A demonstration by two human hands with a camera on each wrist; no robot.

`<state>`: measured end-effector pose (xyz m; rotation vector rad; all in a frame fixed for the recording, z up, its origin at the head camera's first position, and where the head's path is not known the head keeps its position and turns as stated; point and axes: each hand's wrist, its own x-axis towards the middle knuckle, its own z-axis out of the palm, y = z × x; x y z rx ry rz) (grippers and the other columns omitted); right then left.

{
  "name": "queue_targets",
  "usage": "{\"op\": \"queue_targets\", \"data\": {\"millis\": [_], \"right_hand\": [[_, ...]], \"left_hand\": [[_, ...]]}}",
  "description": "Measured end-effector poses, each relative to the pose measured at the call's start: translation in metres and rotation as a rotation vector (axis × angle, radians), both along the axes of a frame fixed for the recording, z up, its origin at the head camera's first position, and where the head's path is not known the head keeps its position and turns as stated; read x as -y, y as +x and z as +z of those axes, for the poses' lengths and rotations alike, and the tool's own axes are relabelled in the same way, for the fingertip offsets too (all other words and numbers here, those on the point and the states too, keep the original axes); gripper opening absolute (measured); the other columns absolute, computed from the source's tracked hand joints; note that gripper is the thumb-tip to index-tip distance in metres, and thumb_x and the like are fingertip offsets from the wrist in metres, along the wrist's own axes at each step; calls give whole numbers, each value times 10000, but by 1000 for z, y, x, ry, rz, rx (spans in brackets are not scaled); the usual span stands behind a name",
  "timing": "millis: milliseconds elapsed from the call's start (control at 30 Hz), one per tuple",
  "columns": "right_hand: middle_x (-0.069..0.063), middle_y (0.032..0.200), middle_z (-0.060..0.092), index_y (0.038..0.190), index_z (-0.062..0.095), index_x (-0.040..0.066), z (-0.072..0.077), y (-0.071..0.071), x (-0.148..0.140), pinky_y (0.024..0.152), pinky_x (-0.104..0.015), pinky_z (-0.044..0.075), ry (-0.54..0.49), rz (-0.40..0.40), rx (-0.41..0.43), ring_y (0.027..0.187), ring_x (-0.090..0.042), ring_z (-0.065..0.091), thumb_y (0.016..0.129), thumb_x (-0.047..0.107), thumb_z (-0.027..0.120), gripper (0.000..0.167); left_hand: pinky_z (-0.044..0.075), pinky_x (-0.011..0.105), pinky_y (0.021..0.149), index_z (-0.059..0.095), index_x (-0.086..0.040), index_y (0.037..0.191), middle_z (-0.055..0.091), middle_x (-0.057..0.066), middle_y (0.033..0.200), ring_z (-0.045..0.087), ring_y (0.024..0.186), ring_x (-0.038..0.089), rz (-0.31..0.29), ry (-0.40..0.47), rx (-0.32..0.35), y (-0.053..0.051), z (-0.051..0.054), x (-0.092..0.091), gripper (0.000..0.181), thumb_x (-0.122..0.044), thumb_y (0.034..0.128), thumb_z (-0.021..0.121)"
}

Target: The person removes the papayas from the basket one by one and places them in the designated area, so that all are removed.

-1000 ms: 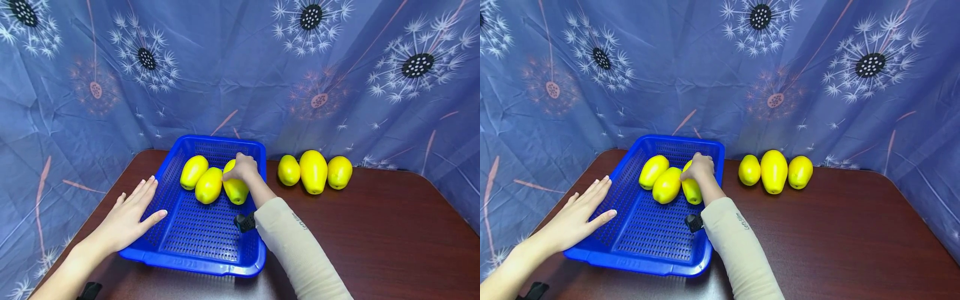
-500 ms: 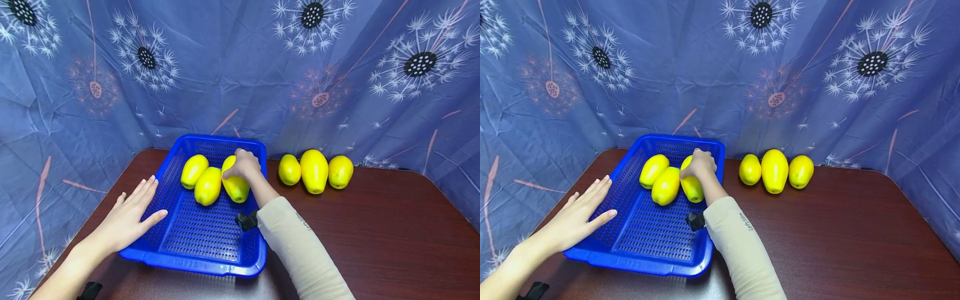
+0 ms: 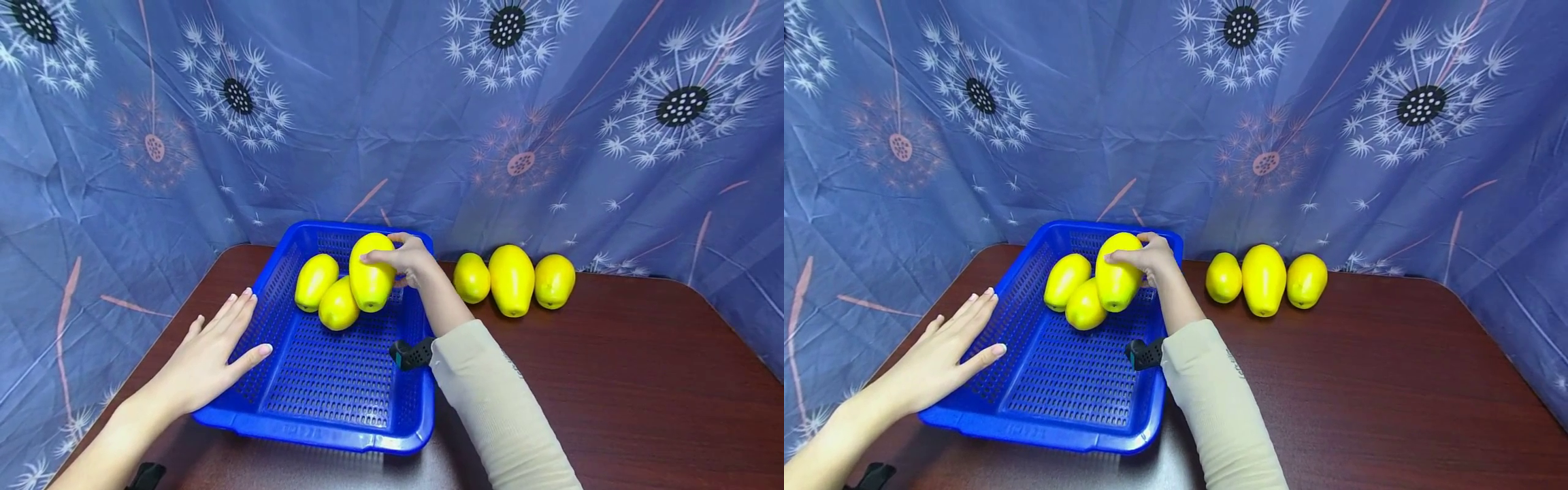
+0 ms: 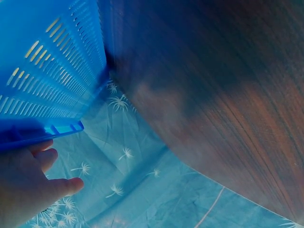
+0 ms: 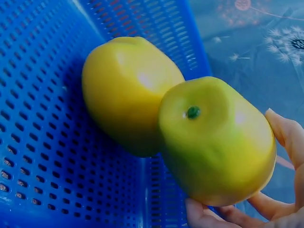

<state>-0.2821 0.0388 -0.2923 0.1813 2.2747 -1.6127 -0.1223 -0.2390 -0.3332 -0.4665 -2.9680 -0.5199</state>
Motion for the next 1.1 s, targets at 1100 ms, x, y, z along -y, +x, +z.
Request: {"op": "queue_targets", "data": {"millis": [1100], "right_hand": [[-146, 1280, 461, 1421, 330, 146, 35, 18, -7, 899, -465, 459, -343, 46, -19, 1115, -299, 509, 789, 137, 736, 752]], "left_hand": [[18, 657, 1034, 189, -5, 1475, 129, 147, 1545, 82, 1413, 325, 2, 11, 4, 1, -1, 1, 787, -506, 934, 463]]}}
